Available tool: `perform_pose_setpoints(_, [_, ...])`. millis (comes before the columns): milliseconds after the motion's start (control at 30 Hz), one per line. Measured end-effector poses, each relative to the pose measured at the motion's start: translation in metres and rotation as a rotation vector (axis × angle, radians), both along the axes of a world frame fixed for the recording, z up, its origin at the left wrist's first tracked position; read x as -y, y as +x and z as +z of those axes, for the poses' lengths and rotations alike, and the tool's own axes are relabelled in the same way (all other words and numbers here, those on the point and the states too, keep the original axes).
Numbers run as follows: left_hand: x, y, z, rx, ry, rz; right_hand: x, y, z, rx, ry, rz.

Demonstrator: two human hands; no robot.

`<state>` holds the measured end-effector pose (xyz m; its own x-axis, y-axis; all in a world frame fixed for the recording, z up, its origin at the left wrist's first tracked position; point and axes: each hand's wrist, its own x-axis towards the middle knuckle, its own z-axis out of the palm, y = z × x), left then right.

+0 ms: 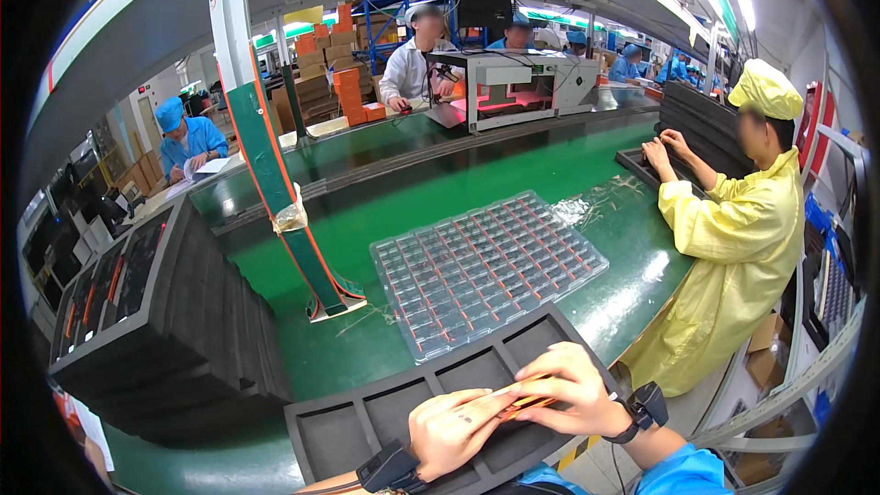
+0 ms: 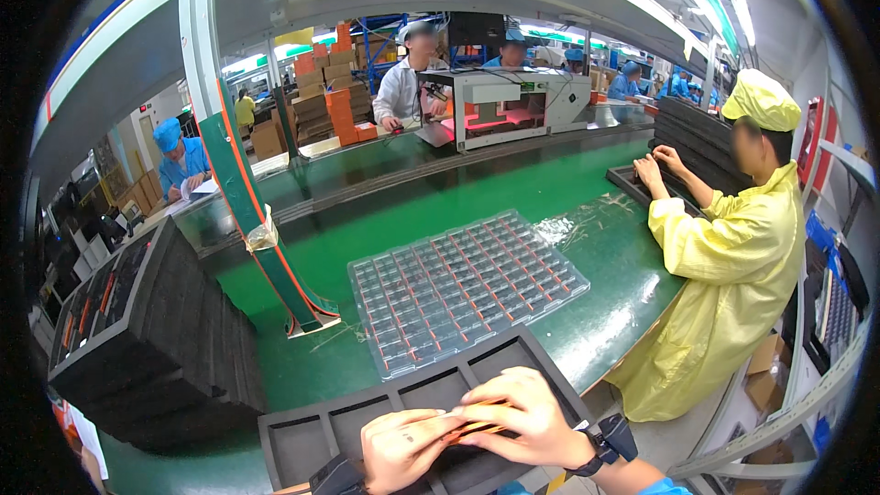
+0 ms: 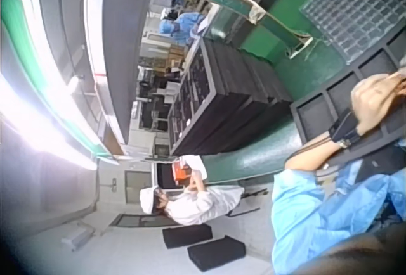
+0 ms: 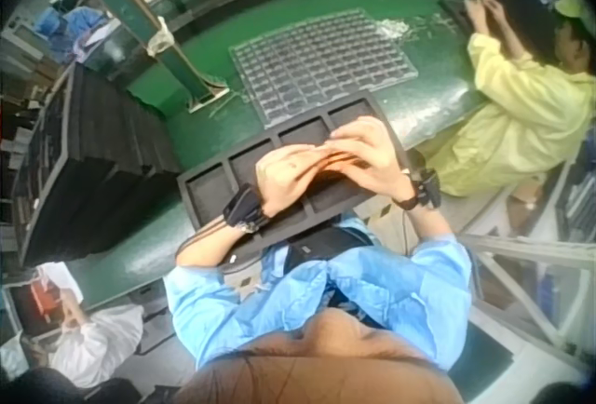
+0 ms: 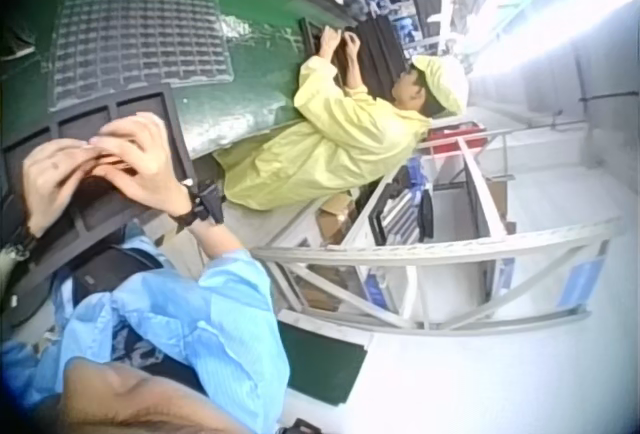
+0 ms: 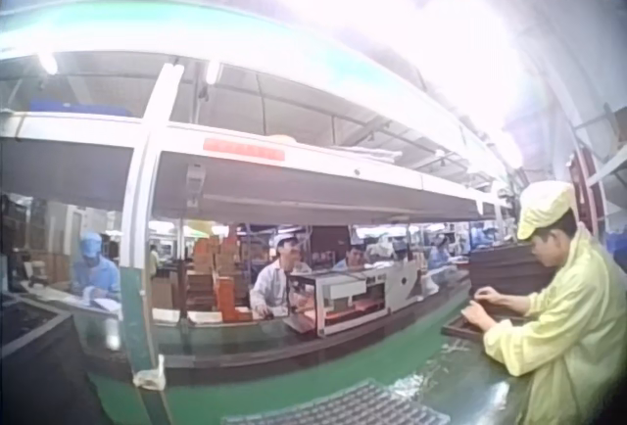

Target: The worker is assembling and inspecting electronic housings or mobile phone components on a factory production line.

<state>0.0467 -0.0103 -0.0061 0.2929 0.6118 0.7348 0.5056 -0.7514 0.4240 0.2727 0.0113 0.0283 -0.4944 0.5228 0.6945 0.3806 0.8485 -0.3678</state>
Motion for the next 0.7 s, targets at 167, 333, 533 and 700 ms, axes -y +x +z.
perform_pose_setpoints(167, [-0.001, -0.002, 0.003, -0.039, -0.005, -0.035, 0.000, 0.001, 0.000, -0.054, -0.096, 0.111])
perform_pose_setpoints(333, [0.000, 0.000, 0.005, -0.063, -0.038, 0.007, 0.006, 0.021, -0.012, -0.474, -0.590, -0.038])
perform_pose_setpoints(533, [0.001, -0.001, 0.006, -0.064, -0.014, 0.011, 0.001, 0.030, -0.024, -0.201, -0.131, -0.107])
perform_pose_setpoints(700, [0.000, 0.001, 0.006, -0.057, -0.008, 0.013, -0.001, 0.032, -0.024, -0.179, -0.098, -0.140])
